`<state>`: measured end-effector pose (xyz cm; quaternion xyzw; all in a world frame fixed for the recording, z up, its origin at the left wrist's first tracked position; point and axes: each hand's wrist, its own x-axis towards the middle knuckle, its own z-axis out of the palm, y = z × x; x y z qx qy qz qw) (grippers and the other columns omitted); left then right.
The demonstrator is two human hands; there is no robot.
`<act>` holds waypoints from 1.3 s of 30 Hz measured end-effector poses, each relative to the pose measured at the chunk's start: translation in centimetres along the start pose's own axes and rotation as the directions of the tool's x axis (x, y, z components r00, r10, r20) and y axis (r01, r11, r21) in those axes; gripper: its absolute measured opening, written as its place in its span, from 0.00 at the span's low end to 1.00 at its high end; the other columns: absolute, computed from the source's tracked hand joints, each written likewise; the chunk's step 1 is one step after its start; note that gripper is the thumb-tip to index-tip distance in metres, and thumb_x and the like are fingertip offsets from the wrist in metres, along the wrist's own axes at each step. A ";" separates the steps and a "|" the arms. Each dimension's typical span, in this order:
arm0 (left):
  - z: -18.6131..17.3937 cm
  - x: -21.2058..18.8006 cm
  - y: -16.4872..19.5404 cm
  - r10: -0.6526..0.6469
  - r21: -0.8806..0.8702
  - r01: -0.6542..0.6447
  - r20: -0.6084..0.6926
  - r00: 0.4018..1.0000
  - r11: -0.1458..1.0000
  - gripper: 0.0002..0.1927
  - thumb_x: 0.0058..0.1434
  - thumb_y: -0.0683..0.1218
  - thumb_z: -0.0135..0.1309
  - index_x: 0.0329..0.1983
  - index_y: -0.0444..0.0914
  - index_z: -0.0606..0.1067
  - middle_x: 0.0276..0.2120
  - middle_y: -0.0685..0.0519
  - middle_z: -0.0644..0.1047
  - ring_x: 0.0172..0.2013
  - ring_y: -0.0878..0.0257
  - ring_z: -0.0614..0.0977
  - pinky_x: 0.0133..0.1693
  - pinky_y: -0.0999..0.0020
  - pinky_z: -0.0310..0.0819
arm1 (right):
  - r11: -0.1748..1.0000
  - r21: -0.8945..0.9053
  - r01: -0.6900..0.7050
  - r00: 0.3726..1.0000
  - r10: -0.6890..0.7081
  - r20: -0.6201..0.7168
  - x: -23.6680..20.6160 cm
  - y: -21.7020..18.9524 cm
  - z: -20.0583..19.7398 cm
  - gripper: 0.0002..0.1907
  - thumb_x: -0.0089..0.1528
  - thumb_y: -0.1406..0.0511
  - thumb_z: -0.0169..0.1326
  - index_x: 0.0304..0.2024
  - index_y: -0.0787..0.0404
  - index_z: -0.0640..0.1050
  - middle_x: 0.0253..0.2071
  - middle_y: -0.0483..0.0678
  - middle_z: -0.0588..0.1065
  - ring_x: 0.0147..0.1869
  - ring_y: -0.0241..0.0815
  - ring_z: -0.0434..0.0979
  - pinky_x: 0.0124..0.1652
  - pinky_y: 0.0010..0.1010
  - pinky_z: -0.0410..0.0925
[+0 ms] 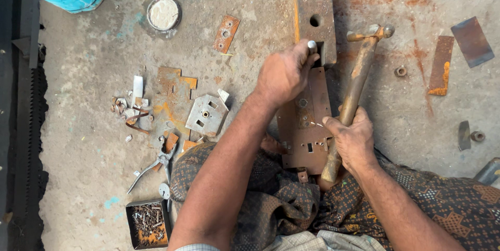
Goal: The person sits on the floor and uses a hammer to strike a metal punch on a rusty metal plate resting on an anvil. They repeatedly adjust the plate and punch, hammering to shape or flatten the metal.
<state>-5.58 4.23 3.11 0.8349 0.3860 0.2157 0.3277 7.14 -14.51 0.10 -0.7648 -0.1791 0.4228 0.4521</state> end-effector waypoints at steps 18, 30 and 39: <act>0.2 -0.4 0.5 0.108 0.066 -0.104 -0.065 0.992 0.992 0.12 0.61 0.45 0.48 0.48 0.41 0.70 0.35 0.42 0.81 0.38 0.42 0.83 0.38 0.46 0.77 | 0.999 0.031 0.009 0.999 -0.008 -0.035 -0.1 0.1 0.2 0.25 0.55 0.69 0.65 0.52 0.66 0.70 0.37 0.44 0.70 0.36 0.33 0.70 0.33 0.26 0.69; 0.8 -0.2 0.3 0.227 0.139 -0.205 -0.166 0.960 0.969 0.08 0.63 0.43 0.50 0.45 0.41 0.69 0.29 0.44 0.80 0.30 0.42 0.83 0.30 0.48 0.76 | 0.995 0.068 -0.079 0.997 0.081 -0.020 -0.2 -0.6 0.2 0.27 0.55 0.71 0.63 0.55 0.67 0.69 0.38 0.48 0.71 0.33 0.34 0.71 0.28 0.28 0.68; 0.6 -0.6 0.5 0.080 0.069 -0.074 -0.097 0.992 0.995 0.13 0.57 0.41 0.52 0.47 0.38 0.71 0.29 0.41 0.80 0.29 0.41 0.83 0.32 0.48 0.77 | 0.991 0.105 -0.076 0.997 0.078 -0.009 0.1 0.5 0.1 0.28 0.55 0.70 0.64 0.56 0.67 0.68 0.39 0.49 0.71 0.36 0.35 0.71 0.32 0.26 0.68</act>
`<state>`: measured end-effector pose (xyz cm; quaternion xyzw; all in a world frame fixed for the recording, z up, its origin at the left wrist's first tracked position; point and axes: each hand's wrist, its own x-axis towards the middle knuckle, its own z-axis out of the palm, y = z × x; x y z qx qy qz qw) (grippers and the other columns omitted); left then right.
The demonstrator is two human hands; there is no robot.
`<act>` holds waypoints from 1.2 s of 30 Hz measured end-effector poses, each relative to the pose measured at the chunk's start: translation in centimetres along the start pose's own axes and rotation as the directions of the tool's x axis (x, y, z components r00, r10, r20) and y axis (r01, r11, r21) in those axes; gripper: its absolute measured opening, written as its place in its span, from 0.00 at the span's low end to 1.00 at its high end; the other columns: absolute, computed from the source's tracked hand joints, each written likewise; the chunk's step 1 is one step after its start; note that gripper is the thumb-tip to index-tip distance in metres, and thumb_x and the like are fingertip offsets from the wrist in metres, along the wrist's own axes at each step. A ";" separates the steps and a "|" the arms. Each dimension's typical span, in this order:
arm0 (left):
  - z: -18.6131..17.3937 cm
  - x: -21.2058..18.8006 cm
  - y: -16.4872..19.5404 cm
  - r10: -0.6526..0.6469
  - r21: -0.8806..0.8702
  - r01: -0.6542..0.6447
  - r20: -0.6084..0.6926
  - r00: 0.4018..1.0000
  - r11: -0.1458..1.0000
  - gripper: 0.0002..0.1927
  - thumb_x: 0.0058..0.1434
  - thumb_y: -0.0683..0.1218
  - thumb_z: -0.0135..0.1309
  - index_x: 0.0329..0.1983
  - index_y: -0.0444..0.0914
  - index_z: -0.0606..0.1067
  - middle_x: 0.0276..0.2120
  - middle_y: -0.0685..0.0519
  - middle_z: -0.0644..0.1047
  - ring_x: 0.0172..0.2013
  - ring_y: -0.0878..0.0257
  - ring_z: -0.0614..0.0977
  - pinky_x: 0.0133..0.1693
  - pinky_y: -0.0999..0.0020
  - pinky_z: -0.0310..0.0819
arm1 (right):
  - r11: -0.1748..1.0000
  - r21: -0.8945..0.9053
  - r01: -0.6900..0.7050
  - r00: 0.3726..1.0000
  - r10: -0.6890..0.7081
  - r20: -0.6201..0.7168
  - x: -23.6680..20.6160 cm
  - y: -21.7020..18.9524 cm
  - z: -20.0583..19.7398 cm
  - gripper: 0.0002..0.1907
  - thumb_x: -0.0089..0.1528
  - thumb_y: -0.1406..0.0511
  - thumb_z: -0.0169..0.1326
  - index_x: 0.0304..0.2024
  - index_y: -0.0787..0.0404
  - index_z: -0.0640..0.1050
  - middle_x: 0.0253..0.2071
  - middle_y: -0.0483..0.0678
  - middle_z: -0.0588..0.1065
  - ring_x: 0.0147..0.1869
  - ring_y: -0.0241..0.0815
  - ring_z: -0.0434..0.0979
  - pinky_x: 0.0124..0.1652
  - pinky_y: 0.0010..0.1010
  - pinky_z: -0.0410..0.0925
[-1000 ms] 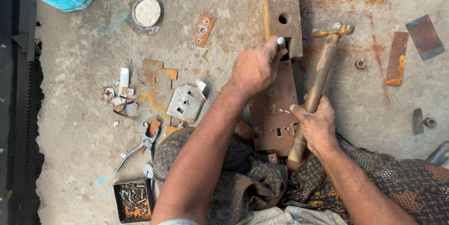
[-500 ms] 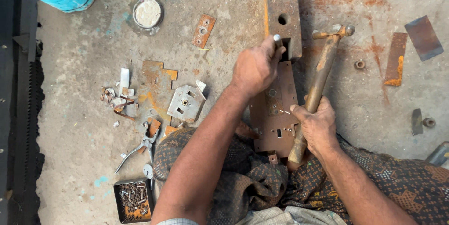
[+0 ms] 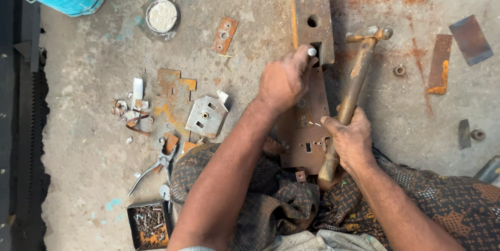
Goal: The person sits on the floor and uses a hammer to strike a metal punch on a rusty metal plate resting on an anvil. They repeatedly adjust the plate and punch, hammering to shape or flatten the metal.
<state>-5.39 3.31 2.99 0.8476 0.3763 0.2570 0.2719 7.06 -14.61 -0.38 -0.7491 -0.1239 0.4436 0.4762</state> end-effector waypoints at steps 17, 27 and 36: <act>-1.9 -0.6 1.8 -0.145 -0.194 0.136 -0.036 0.989 0.972 0.07 0.68 0.47 0.53 0.44 0.39 0.75 0.32 0.41 0.80 0.34 0.42 0.84 0.37 0.51 0.77 | 0.996 0.076 -0.045 0.998 0.042 0.038 -1.7 -2.5 0.7 0.26 0.56 0.72 0.61 0.54 0.67 0.67 0.33 0.50 0.71 0.19 0.34 0.68 0.14 0.28 0.65; -2.6 0.8 1.6 -0.149 -0.101 0.149 0.008 0.989 0.984 0.09 0.67 0.49 0.55 0.43 0.40 0.74 0.29 0.40 0.80 0.34 0.38 0.82 0.34 0.46 0.75 | 0.996 0.092 0.013 0.998 -0.019 0.068 -1.9 -1.3 2.1 0.23 0.56 0.70 0.64 0.52 0.66 0.71 0.38 0.46 0.73 0.37 0.31 0.73 0.34 0.24 0.70; -2.4 0.7 1.0 -0.092 -0.053 0.090 -0.035 0.995 0.995 0.10 0.67 0.50 0.55 0.43 0.39 0.73 0.32 0.39 0.81 0.36 0.37 0.82 0.36 0.44 0.75 | 0.994 0.093 -0.064 0.993 0.055 0.102 -2.6 -1.9 2.4 0.19 0.55 0.69 0.63 0.46 0.64 0.72 0.35 0.45 0.74 0.37 0.33 0.72 0.34 0.26 0.70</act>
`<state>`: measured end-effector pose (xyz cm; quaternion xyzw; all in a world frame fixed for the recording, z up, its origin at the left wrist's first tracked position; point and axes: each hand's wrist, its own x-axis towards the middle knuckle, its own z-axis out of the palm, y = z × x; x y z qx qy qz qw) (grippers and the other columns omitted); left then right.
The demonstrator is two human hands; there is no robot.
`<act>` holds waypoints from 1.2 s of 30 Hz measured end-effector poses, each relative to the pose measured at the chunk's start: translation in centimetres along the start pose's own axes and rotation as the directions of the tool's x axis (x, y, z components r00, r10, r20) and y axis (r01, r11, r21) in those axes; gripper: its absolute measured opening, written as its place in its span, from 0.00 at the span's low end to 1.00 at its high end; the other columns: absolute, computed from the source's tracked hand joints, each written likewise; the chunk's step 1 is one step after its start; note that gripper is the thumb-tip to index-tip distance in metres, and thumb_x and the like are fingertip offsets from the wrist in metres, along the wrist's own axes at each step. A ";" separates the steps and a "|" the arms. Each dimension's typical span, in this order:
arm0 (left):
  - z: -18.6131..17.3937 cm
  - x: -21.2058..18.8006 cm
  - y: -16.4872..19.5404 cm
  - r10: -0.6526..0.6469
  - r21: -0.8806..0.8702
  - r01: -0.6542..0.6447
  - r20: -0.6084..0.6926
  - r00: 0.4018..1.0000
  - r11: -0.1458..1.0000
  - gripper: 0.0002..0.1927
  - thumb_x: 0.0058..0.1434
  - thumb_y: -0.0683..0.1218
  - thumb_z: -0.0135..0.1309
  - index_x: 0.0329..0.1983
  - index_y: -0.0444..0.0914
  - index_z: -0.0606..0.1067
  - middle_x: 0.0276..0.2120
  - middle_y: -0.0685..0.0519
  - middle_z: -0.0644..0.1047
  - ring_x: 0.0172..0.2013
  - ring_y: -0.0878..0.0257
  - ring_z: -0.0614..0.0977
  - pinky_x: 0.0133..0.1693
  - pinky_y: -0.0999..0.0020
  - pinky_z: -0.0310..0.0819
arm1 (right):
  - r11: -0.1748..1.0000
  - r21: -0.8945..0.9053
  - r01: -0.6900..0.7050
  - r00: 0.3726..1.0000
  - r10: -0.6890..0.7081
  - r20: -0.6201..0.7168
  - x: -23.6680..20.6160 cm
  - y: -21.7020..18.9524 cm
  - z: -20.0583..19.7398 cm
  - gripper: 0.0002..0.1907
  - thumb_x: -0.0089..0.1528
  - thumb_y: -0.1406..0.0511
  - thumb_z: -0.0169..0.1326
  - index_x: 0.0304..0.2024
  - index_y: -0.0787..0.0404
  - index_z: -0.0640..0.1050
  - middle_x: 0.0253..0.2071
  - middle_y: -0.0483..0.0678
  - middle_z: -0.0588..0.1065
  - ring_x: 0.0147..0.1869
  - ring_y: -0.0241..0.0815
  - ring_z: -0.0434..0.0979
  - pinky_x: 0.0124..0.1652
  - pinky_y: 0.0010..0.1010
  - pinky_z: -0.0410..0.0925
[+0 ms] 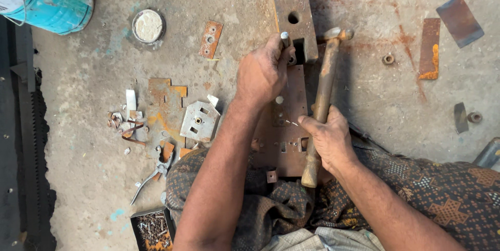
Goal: The person sits on the floor and uses a hammer to strike a metal punch on a rusty metal plate resting on an anvil. They repeatedly adjust the plate and punch, hammering to shape or flatten the metal.
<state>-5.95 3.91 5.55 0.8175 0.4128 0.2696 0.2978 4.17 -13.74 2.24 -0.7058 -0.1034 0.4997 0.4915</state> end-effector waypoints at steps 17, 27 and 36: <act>-1.1 0.6 0.6 -0.059 -0.153 0.093 0.215 0.975 0.984 0.09 0.65 0.48 0.57 0.42 0.38 0.75 0.27 0.41 0.79 0.32 0.42 0.82 0.35 0.51 0.75 | 0.976 0.131 -0.175 0.982 0.164 0.091 -2.0 -0.8 -1.3 0.19 0.56 0.68 0.62 0.48 0.65 0.74 0.38 0.49 0.77 0.39 0.40 0.77 0.30 0.29 0.76; -1.1 0.0 -0.2 0.027 -0.027 -0.026 0.069 0.997 0.999 0.06 0.63 0.45 0.55 0.40 0.38 0.74 0.29 0.39 0.79 0.35 0.37 0.81 0.35 0.45 0.73 | 0.985 0.032 -0.169 0.985 0.168 0.034 -1.8 -1.2 -2.3 0.27 0.56 0.65 0.64 0.54 0.67 0.71 0.42 0.53 0.75 0.40 0.46 0.81 0.33 0.36 0.79; 1.1 -0.1 -1.3 -0.003 -0.054 0.005 0.046 0.999 0.999 0.10 0.68 0.49 0.55 0.42 0.38 0.72 0.31 0.38 0.80 0.36 0.36 0.81 0.36 0.45 0.74 | 0.495 -0.864 -0.095 0.995 0.070 -0.070 -7.4 -7.5 -6.3 0.30 0.66 0.57 0.60 0.69 0.51 0.71 0.33 0.56 0.79 0.30 0.45 0.83 0.33 0.41 0.79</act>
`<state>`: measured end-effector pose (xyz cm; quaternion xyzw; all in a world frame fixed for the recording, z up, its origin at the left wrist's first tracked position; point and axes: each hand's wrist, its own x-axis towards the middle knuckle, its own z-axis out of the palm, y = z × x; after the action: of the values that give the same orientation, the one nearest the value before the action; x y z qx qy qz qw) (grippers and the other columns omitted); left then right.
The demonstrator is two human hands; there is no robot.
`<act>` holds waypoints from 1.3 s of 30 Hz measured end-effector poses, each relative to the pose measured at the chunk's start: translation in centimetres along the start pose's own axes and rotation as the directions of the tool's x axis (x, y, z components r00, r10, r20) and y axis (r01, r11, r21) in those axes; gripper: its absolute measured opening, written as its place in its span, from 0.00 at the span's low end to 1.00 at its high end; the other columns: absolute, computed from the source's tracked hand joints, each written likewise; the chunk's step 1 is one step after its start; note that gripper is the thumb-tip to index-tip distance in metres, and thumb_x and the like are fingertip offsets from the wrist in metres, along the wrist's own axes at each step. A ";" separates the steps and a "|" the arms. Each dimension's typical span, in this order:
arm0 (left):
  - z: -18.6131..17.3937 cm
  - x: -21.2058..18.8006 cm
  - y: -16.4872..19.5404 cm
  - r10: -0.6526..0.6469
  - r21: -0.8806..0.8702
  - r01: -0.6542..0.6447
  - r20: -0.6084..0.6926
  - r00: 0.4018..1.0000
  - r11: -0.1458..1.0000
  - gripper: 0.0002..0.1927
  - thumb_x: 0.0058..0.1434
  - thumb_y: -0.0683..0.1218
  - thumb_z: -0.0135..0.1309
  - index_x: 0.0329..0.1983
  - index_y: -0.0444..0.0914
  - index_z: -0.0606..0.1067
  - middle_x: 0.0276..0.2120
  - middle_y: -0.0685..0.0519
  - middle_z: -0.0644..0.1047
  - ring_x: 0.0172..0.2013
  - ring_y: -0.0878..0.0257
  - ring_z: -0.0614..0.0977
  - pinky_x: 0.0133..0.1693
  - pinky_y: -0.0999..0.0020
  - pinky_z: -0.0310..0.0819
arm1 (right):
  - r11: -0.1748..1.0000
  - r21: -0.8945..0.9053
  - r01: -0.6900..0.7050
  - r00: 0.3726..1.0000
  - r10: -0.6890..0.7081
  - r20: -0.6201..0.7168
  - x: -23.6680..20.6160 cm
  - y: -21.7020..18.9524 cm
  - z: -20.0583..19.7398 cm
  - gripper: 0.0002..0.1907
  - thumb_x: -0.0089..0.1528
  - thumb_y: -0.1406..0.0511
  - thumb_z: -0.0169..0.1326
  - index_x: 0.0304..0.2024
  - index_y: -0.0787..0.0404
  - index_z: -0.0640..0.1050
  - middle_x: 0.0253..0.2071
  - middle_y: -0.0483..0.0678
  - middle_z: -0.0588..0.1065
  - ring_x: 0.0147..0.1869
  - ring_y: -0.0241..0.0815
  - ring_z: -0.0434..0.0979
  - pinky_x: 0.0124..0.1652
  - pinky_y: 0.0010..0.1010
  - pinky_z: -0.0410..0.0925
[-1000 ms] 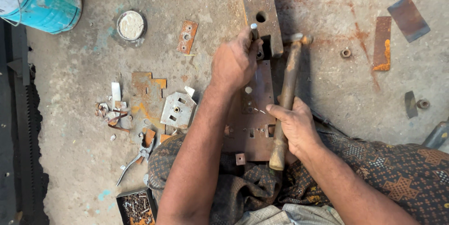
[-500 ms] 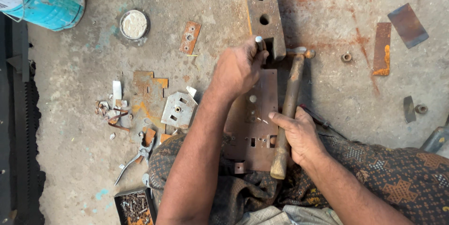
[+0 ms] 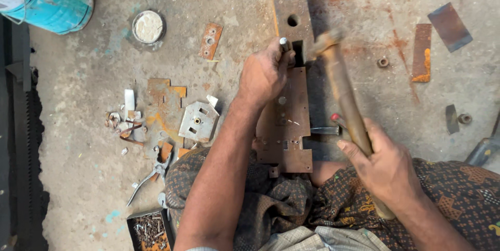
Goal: The person sits on the floor and uses a hammer to strike a metal punch on a rusty metal plate resting on an anvil. They repeatedly adjust the plate and punch, hammering to shape or flatten the metal.
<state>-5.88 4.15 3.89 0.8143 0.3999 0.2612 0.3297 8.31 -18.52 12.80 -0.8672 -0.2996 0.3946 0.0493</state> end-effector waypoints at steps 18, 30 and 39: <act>0.7 -0.4 -0.6 0.020 0.030 -0.021 0.024 1.000 0.999 0.10 0.67 0.48 0.54 0.47 0.40 0.72 0.32 0.38 0.80 0.36 0.36 0.81 0.36 0.45 0.74 | 0.830 0.053 0.555 0.801 -0.515 -0.306 0.8 0.6 2.7 0.35 0.61 0.63 0.59 0.70 0.58 0.66 0.51 0.65 0.78 0.51 0.56 0.83 0.43 0.43 0.77; 0.5 -0.4 -0.2 0.020 0.070 -0.023 0.049 0.999 0.997 0.09 0.65 0.46 0.53 0.46 0.39 0.71 0.32 0.38 0.80 0.36 0.35 0.81 0.36 0.42 0.73 | 0.871 0.088 0.483 0.859 -0.452 -0.240 0.4 0.2 2.3 0.35 0.62 0.62 0.58 0.71 0.56 0.65 0.46 0.64 0.80 0.46 0.53 0.85 0.40 0.43 0.77; -0.4 -0.3 0.6 -0.021 0.038 0.017 0.092 0.996 0.999 0.15 0.58 0.41 0.54 0.49 0.40 0.72 0.31 0.36 0.80 0.37 0.35 0.81 0.35 0.44 0.73 | 0.850 0.078 0.521 0.825 -0.479 -0.299 0.5 -0.2 2.3 0.35 0.61 0.63 0.58 0.70 0.57 0.65 0.38 0.63 0.80 0.41 0.51 0.86 0.35 0.40 0.78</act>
<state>-6.02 3.71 4.56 0.8277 0.3967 0.2127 0.3353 6.86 -18.46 11.01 -0.7966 -0.4754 0.2687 0.2592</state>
